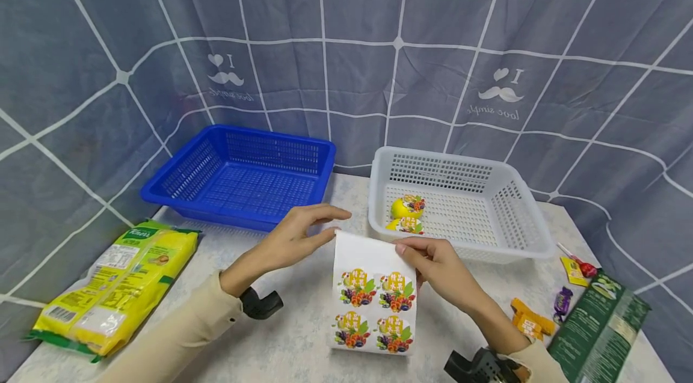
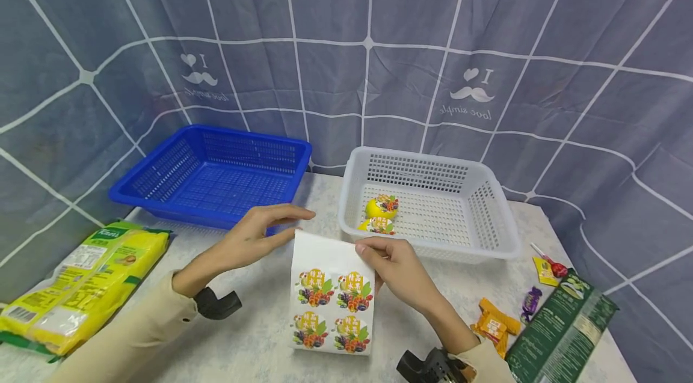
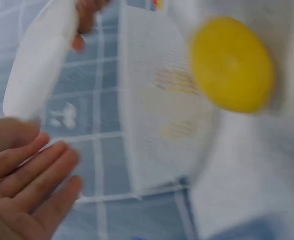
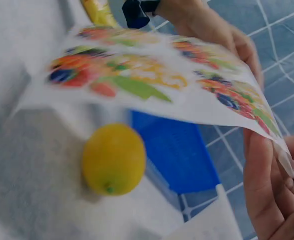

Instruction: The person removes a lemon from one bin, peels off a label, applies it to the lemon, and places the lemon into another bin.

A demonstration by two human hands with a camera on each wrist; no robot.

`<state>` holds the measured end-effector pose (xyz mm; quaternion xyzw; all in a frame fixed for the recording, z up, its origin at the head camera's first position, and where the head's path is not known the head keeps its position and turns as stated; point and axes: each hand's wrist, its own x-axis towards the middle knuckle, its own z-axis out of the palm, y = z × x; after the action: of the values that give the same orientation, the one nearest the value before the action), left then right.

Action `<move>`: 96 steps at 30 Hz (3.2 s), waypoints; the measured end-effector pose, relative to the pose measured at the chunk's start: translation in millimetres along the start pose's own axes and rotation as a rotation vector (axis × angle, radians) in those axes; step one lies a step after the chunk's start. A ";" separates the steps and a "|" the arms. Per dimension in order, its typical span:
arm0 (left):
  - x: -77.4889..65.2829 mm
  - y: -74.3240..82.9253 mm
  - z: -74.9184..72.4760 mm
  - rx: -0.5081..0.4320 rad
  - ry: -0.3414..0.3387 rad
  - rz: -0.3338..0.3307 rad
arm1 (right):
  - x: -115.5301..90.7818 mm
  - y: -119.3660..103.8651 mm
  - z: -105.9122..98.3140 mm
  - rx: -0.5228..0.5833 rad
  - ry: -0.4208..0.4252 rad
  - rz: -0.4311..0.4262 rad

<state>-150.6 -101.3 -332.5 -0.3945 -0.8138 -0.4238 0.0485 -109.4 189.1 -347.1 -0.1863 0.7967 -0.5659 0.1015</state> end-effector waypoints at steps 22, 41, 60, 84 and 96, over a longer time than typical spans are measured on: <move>4.3 39.4 4.9 0.113 0.062 0.337 | 7.5 -18.2 0.2 0.322 0.057 0.042; 7.7 38.7 9.5 0.016 0.134 0.391 | 7.8 -11.7 4.9 0.390 0.008 0.090; 5.0 45.7 0.9 -0.243 0.000 0.019 | -8.3 31.4 50.8 0.438 -0.422 0.297; 4.7 30.9 -0.5 -0.213 -0.004 -0.089 | 8.8 32.1 59.9 -0.445 0.092 0.045; 4.2 25.4 8.8 -0.244 -0.046 -0.084 | 28.6 45.9 64.0 -0.322 -0.163 -0.035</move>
<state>-133.9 -84.0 -319.8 -0.3725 -0.7730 -0.5122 -0.0361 -119.9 135.4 -410.4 -0.2593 0.8628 -0.4157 0.1245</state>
